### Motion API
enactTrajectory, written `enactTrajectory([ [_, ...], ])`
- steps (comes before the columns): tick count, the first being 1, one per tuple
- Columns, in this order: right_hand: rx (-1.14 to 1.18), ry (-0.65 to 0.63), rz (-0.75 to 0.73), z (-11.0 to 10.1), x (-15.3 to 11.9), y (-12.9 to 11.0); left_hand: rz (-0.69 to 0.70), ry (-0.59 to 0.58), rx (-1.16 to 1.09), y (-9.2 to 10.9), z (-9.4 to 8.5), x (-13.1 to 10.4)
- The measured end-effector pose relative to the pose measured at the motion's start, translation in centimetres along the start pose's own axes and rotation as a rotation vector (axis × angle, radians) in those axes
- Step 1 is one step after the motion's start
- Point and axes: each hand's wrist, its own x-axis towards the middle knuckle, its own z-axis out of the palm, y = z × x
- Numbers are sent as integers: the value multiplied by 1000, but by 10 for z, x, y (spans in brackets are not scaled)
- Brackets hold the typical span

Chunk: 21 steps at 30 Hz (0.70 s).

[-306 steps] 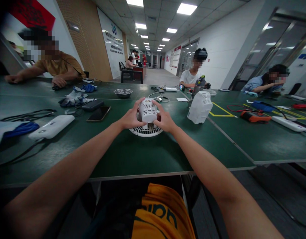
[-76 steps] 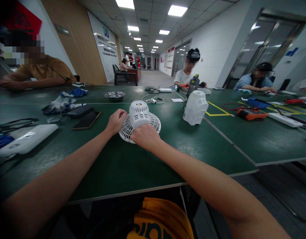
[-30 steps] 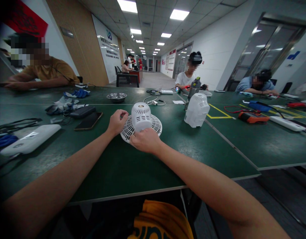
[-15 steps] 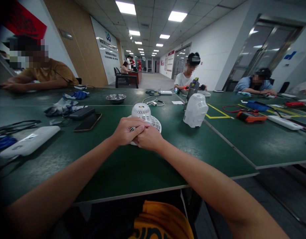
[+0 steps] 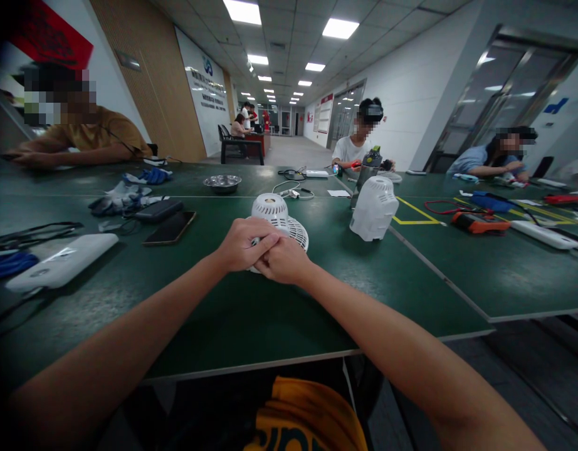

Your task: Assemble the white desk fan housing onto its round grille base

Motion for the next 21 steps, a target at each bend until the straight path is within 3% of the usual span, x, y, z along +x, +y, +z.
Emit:
enactTrajectory([
  [9,38,89,-32,4,-1,3,-39,18,12,3,0,0],
  [21,-2,70,-77,4,-3,5,-79,-6,-14,4,0,1],
])
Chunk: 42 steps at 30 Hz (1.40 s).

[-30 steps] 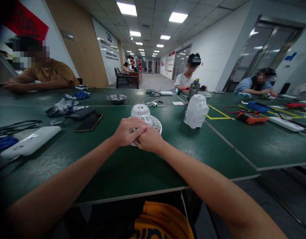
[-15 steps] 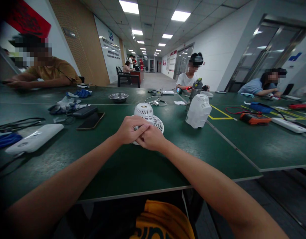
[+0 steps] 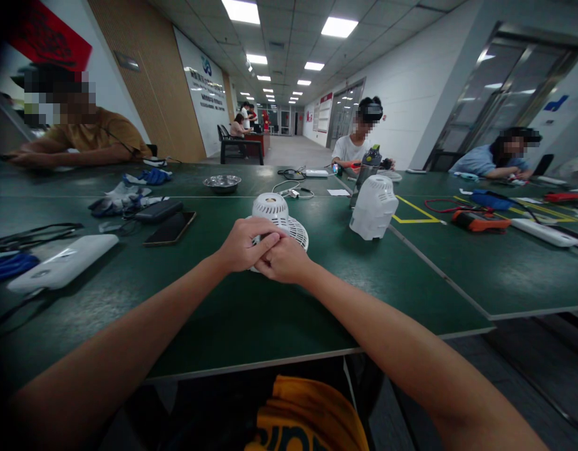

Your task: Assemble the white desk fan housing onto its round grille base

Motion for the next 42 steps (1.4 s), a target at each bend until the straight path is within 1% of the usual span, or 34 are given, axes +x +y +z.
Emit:
enactTrajectory([
  [2,4,-10,-3,0,-1,0,6,-29,-6,0,0,0],
  [5,17,9,-33,0,-1,0,20,-79,-15,0,0,2],
  [11,1,47,-91,1,-1,0,19,-105,-20,0,-1,3],
  [17,51,43,-70,1,1,-1,-3,-63,-26,-1,0,2],
  [22,99,65,-62,-1,2,-1,-14,-19,3,2,-1,2],
  [26,118,91,-62,-1,2,-1,-8,-10,14,1,-1,1],
  [31,95,14,-53,0,1,1,-12,-21,19,0,-1,1],
  [35,35,-14,-88,-2,0,4,-4,-34,17,1,-2,2],
  [39,-37,-48,-78,-5,-1,5,35,-94,-16,2,-2,3],
  [42,-43,-66,-89,-5,-1,4,47,-148,-28,2,-3,3],
])
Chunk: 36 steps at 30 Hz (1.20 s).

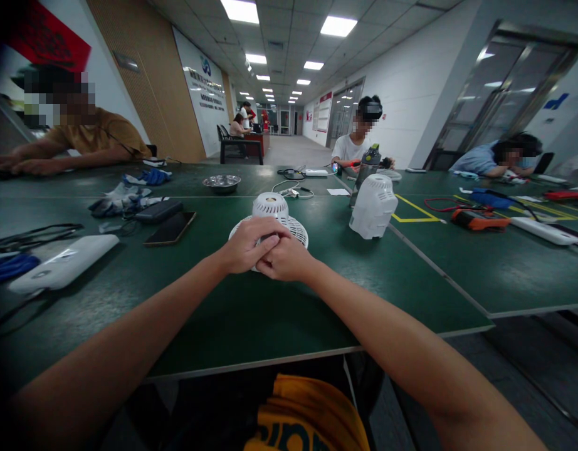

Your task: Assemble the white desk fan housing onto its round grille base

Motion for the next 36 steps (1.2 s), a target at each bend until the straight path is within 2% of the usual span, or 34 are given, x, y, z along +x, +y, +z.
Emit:
enactTrajectory([
  [4,-27,-26,-64,1,-1,0,6,-42,18,1,0,0],
  [10,-161,-84,-184,-1,-2,5,22,-42,29,3,-1,-1],
  [17,-165,-58,-202,-3,-1,7,20,-28,41,3,-3,-2],
  [23,-193,-86,-205,-5,-1,9,31,16,22,3,-1,-4],
  [30,-171,-13,-256,-1,-1,8,52,-17,17,2,-1,-3],
  [36,-154,-40,-222,0,-2,7,48,-29,9,2,-2,-2],
])
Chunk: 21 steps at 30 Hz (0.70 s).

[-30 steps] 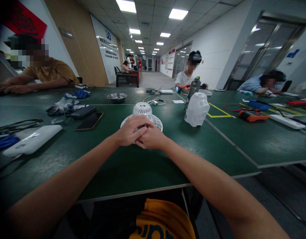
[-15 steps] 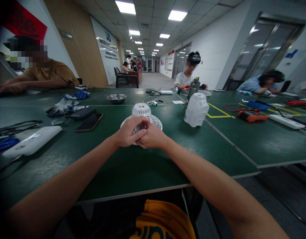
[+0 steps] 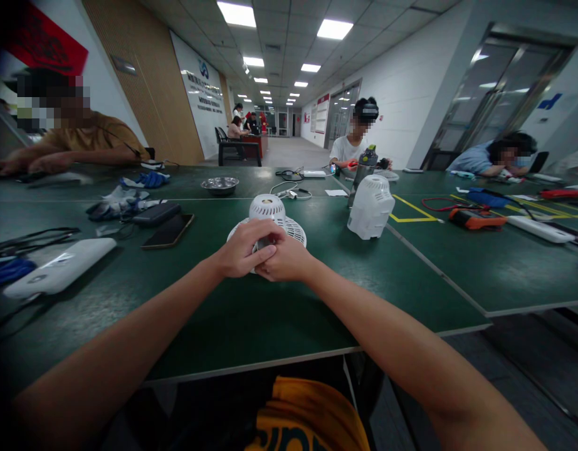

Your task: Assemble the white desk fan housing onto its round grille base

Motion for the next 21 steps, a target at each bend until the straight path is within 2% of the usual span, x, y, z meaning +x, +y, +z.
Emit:
enactTrajectory([
  [3,35,-14,11,1,-1,-3,4,-20,12,0,-1,0],
  [7,111,15,119,11,-3,-7,12,-53,18,0,-2,1],
  [11,102,4,69,19,-7,-6,12,-77,9,2,-3,2],
  [18,89,-51,29,9,-3,-3,4,-65,-1,2,-3,2],
  [21,70,-20,72,5,0,-4,16,-44,-12,0,-2,1],
])
